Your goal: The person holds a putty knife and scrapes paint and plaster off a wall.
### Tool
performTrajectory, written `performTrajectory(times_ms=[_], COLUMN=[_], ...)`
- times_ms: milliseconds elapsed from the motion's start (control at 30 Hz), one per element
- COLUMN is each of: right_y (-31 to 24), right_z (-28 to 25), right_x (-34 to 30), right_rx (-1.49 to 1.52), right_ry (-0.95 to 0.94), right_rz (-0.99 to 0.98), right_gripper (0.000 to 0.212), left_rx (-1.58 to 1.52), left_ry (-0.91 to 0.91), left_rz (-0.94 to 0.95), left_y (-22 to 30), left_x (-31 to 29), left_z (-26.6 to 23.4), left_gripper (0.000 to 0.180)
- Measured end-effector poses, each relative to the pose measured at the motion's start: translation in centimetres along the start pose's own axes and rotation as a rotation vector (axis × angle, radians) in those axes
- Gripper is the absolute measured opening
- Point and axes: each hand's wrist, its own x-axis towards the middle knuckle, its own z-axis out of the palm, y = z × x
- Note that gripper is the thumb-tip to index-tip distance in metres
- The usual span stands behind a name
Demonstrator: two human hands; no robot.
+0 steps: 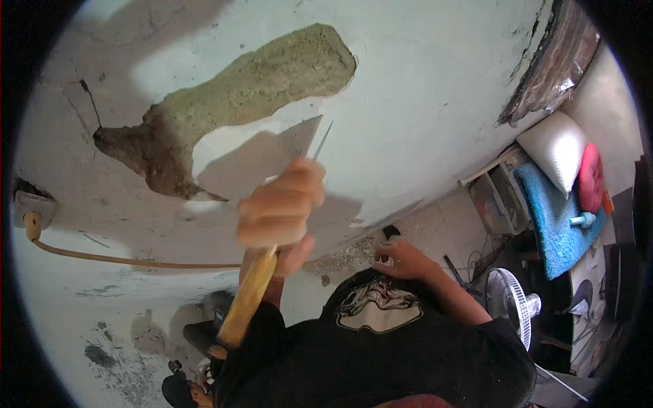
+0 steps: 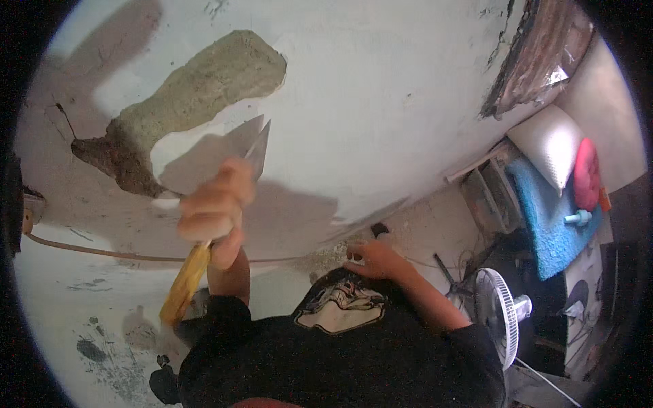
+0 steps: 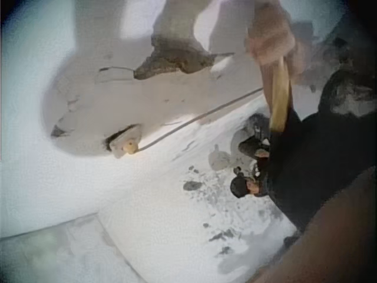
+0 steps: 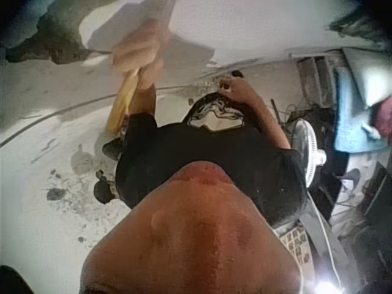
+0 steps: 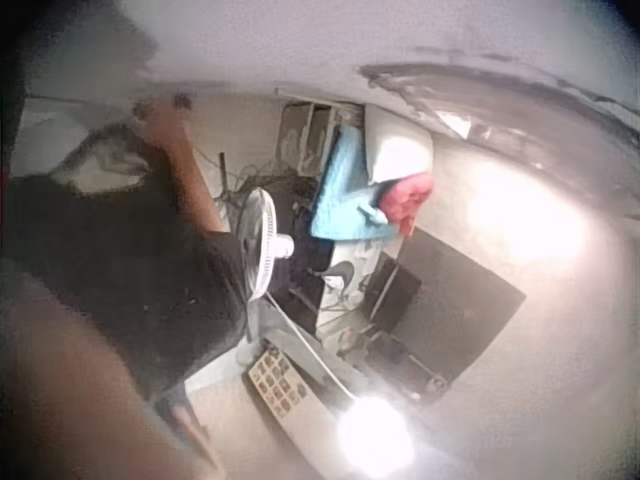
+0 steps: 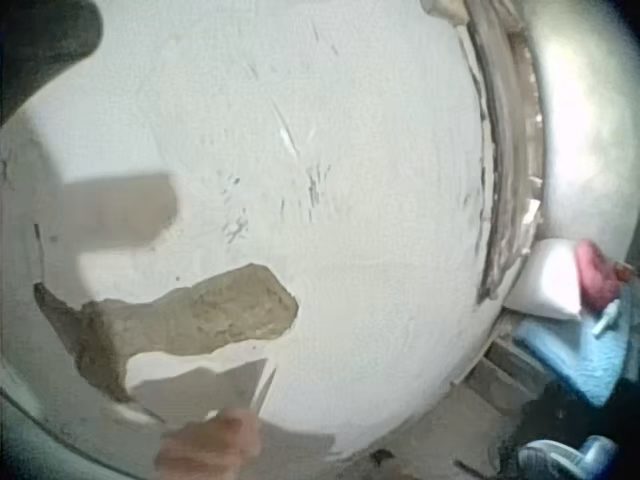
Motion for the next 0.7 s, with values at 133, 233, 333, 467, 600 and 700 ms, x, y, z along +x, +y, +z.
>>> performTrajectory(times_ms=[133,233,333,467,600,700], right_y=[0.6,0.4,-0.7,0.5,0.4,0.3], right_z=[0.5,0.4,0.1,-0.1,0.3,0.3], right_x=[0.4,0.4,0.7,0.2,-0.4,-0.4], right_rx=[-0.055,-0.034,-0.042,0.026,0.015,0.028], right_ry=[0.015,0.007,-0.034,0.015,0.003,0.009], right_rz=[-0.073,-0.047,-0.02,-0.026,-0.001,0.018], right_gripper=[0.036,0.035,0.035,0.035,0.034,0.028], left_rx=[0.025,0.37,0.072,-0.049,0.028,0.069], left_ry=[0.019,0.106,-0.07,-0.064,-0.087,-0.097], left_rz=[0.302,-0.08,0.034,0.327,0.186,0.094], left_y=[3.2,2.1,-0.2,0.9,-1.1,-1.7], left_x=[1.2,0.0,1.6,0.4,0.8,0.9], left_z=[-2.6,-2.4,-2.8,-2.2,-2.4,-1.9], left_gripper=[0.022,0.021,0.025,0.033,0.034,0.036])
